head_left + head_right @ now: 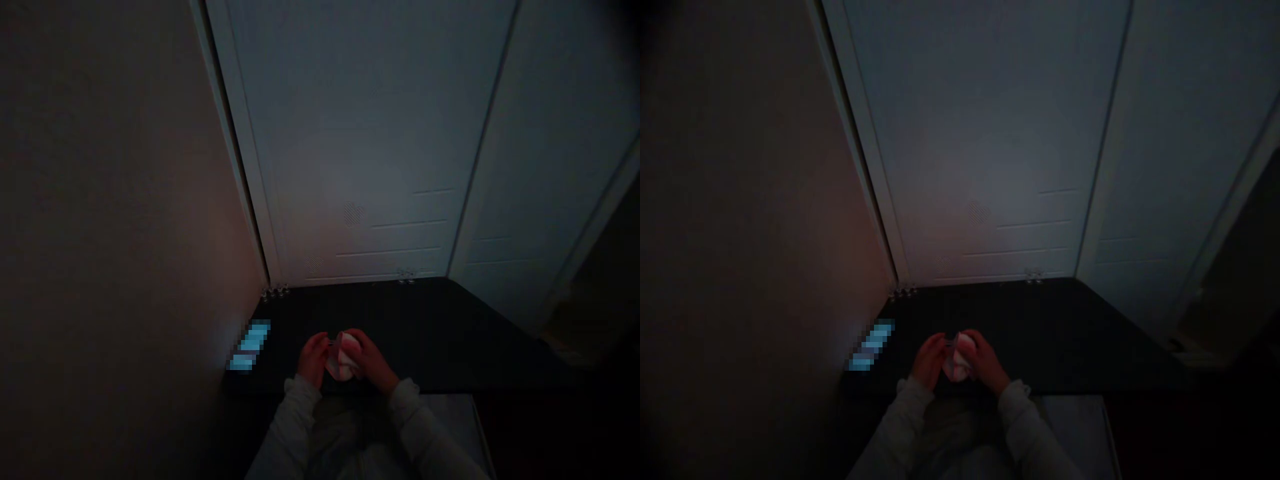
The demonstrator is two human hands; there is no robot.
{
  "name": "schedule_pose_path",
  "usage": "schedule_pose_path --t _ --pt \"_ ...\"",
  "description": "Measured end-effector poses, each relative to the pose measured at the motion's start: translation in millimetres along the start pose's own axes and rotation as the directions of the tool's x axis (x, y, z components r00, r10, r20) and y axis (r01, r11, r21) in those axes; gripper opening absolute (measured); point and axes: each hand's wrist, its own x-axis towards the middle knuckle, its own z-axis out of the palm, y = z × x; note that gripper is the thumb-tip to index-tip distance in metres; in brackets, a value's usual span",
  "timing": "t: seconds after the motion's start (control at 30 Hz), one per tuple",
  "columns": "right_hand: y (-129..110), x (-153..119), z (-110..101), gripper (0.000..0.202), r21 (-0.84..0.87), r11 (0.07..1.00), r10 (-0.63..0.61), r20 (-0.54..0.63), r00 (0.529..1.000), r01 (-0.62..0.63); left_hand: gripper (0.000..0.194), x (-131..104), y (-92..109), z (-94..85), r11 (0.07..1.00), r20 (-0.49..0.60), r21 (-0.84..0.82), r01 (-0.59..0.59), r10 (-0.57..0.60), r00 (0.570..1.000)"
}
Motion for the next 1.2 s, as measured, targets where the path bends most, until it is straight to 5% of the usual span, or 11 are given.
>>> schedule_pose_path --t 1.2 --pt "-1 1 1 0.031 -0.026 0.997 0.075 -0.035 0.997 -0.076 0.026 -3 0 3.7 0.979 0.025 0.200 -0.049 0.045 0.999"
